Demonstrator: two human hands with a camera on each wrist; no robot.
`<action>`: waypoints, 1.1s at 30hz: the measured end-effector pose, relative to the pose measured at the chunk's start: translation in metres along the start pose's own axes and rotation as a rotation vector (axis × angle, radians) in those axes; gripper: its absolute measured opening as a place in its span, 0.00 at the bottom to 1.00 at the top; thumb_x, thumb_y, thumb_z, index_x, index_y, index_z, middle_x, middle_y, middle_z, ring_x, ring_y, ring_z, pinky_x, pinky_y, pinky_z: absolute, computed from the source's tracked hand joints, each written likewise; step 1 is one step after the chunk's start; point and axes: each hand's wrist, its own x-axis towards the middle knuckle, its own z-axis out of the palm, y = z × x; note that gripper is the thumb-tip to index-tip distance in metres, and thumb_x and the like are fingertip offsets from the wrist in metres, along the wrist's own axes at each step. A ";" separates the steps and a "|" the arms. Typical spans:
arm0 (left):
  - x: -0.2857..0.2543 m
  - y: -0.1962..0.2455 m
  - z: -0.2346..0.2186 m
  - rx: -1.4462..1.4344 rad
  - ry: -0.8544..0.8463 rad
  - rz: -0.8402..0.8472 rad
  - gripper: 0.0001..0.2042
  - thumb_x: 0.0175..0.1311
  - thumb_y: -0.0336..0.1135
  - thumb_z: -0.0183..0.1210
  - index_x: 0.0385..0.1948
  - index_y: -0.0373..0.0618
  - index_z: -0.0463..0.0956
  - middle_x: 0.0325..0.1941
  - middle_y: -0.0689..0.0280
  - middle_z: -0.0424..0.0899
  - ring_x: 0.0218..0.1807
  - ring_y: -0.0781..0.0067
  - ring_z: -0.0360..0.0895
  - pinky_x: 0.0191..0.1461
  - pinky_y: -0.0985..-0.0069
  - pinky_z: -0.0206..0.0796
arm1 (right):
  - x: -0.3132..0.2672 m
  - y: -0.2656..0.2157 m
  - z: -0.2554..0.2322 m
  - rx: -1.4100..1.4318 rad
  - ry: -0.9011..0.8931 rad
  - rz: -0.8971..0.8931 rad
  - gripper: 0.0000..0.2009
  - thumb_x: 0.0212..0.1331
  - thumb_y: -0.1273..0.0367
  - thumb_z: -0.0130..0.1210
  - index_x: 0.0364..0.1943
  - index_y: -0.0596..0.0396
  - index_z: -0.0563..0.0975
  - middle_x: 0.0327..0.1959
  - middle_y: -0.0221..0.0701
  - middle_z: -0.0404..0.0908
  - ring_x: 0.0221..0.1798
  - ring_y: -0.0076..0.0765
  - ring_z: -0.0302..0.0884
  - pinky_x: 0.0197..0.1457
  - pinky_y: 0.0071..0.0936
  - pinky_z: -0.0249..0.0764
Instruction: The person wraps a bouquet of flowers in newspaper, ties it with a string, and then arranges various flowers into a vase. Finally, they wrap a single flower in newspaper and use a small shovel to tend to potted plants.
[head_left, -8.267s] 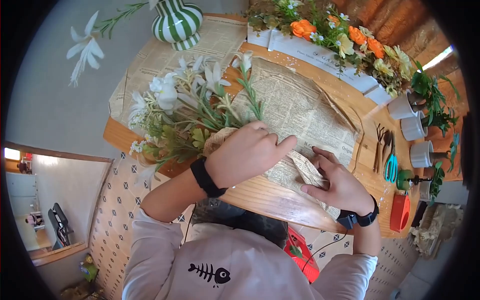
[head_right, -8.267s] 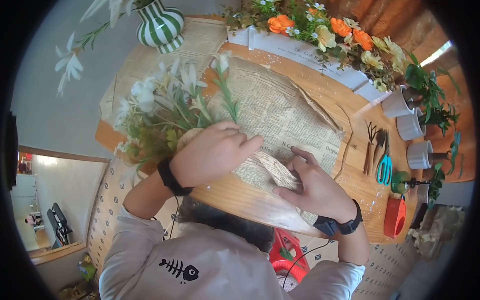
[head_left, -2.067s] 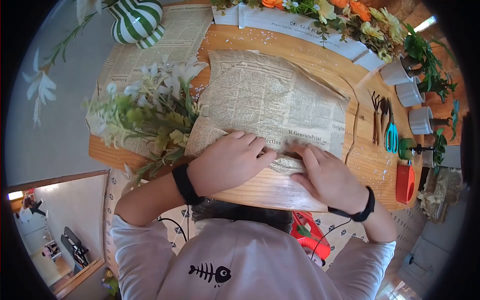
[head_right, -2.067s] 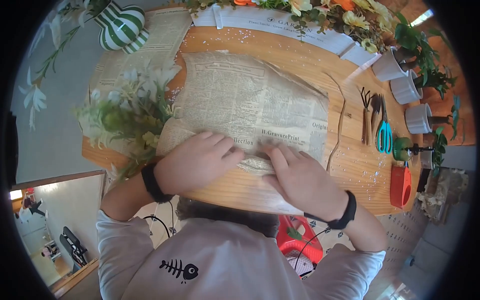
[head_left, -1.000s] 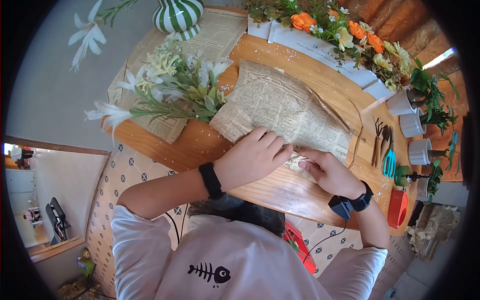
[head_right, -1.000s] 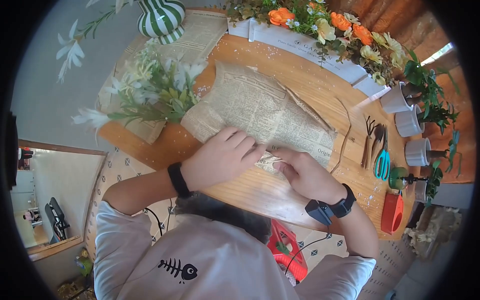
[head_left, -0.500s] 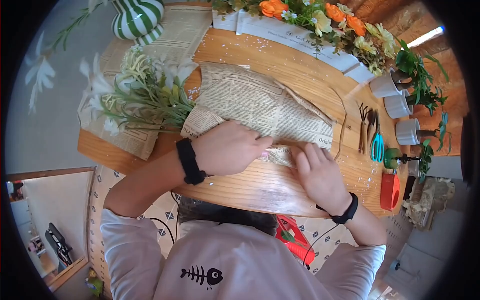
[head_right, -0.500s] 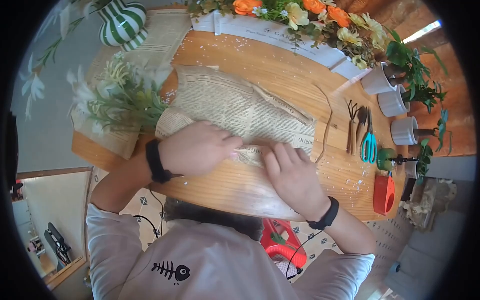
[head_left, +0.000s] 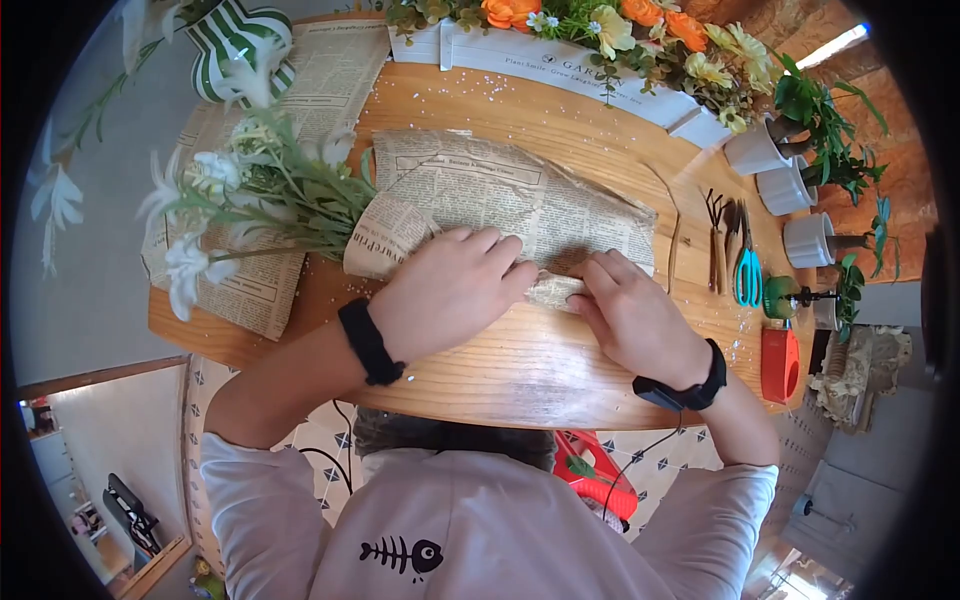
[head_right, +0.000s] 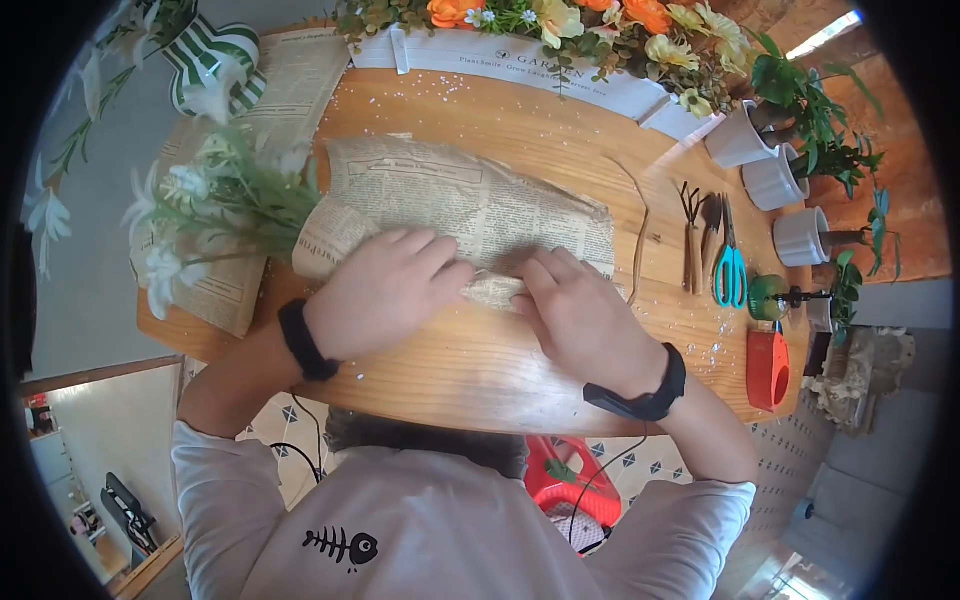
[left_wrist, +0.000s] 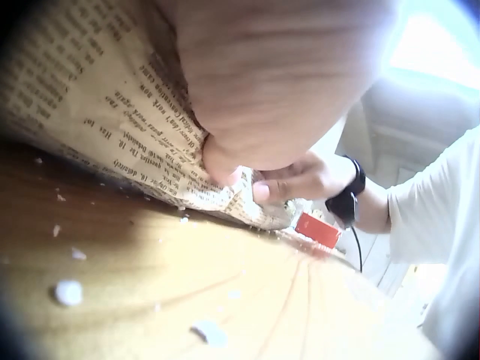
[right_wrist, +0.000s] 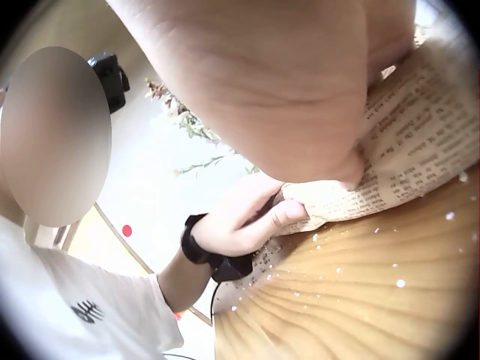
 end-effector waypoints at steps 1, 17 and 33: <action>0.003 -0.005 0.000 0.003 0.002 0.002 0.10 0.69 0.43 0.62 0.43 0.48 0.79 0.42 0.64 0.78 0.49 0.61 0.79 0.52 0.63 0.74 | 0.001 -0.004 0.001 -0.002 0.004 -0.001 0.18 0.63 0.72 0.64 0.55 0.64 0.77 0.47 0.43 0.80 0.53 0.53 0.80 0.57 0.45 0.78; 0.022 -0.005 0.015 0.293 0.110 0.039 0.18 0.66 0.39 0.58 0.56 0.45 0.78 0.45 0.68 0.81 0.49 0.67 0.79 0.57 0.67 0.69 | 0.033 0.024 -0.021 0.249 -0.234 0.031 0.20 0.74 0.61 0.59 0.59 0.63 0.78 0.52 0.54 0.84 0.51 0.68 0.84 0.52 0.53 0.80; 0.053 0.001 0.000 0.266 0.110 0.140 0.04 0.64 0.38 0.59 0.37 0.53 0.77 0.36 0.71 0.81 0.45 0.70 0.80 0.53 0.70 0.69 | 0.001 0.010 0.024 -0.090 0.172 0.023 0.23 0.65 0.70 0.66 0.59 0.66 0.72 0.47 0.49 0.81 0.49 0.57 0.84 0.50 0.45 0.83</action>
